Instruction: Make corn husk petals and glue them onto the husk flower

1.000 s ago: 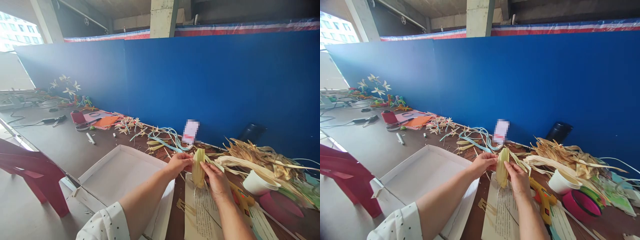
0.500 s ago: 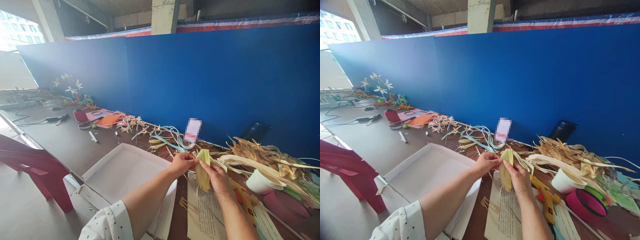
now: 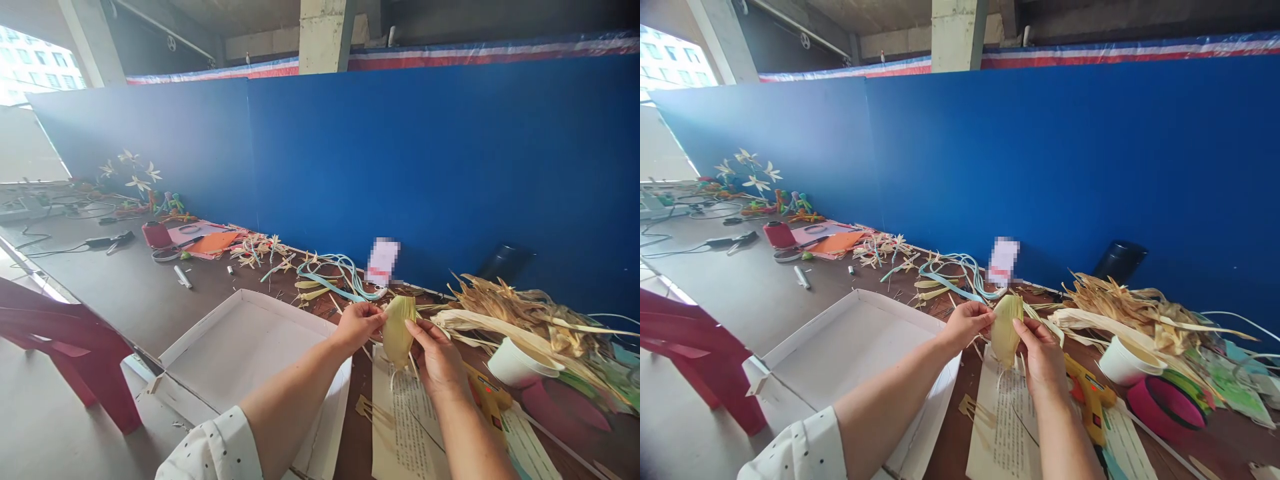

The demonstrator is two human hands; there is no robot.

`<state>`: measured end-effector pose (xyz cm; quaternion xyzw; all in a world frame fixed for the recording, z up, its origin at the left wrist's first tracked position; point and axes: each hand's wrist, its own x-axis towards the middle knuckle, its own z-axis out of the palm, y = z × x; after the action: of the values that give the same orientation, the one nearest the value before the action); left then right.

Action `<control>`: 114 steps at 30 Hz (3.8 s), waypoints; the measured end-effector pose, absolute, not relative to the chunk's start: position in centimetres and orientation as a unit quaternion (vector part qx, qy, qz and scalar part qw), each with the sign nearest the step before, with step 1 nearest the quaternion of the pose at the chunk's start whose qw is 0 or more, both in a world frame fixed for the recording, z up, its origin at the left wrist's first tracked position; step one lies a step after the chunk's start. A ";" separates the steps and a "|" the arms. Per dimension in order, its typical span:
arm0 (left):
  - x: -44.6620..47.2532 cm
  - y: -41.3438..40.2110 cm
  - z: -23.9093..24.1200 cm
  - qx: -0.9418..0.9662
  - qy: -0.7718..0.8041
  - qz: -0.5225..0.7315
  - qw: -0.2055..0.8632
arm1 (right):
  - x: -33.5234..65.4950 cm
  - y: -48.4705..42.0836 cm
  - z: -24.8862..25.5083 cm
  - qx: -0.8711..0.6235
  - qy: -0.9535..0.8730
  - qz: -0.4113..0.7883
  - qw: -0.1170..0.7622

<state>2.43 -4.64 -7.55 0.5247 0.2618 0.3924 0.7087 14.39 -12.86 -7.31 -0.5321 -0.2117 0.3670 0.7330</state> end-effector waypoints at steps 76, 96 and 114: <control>1.2 -4.7 -6.8 0.517 0.253 0.294 0.763 | 13.3 -13.8 -6.6 -0.564 -0.318 0.437 0.625; 0.9 -4.4 -6.6 0.755 0.357 0.303 0.460 | 13.9 -13.7 -6.5 -0.739 -0.459 0.169 0.463; 1.5 -4.1 -7.1 0.665 0.377 0.352 0.540 | 14.5 -13.6 -7.0 -0.694 -0.354 0.198 0.594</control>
<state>1.49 -4.15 -7.10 0.6646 0.3772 0.3520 0.5405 14.54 -13.61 -6.97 -0.6942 -0.3542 0.1981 0.5945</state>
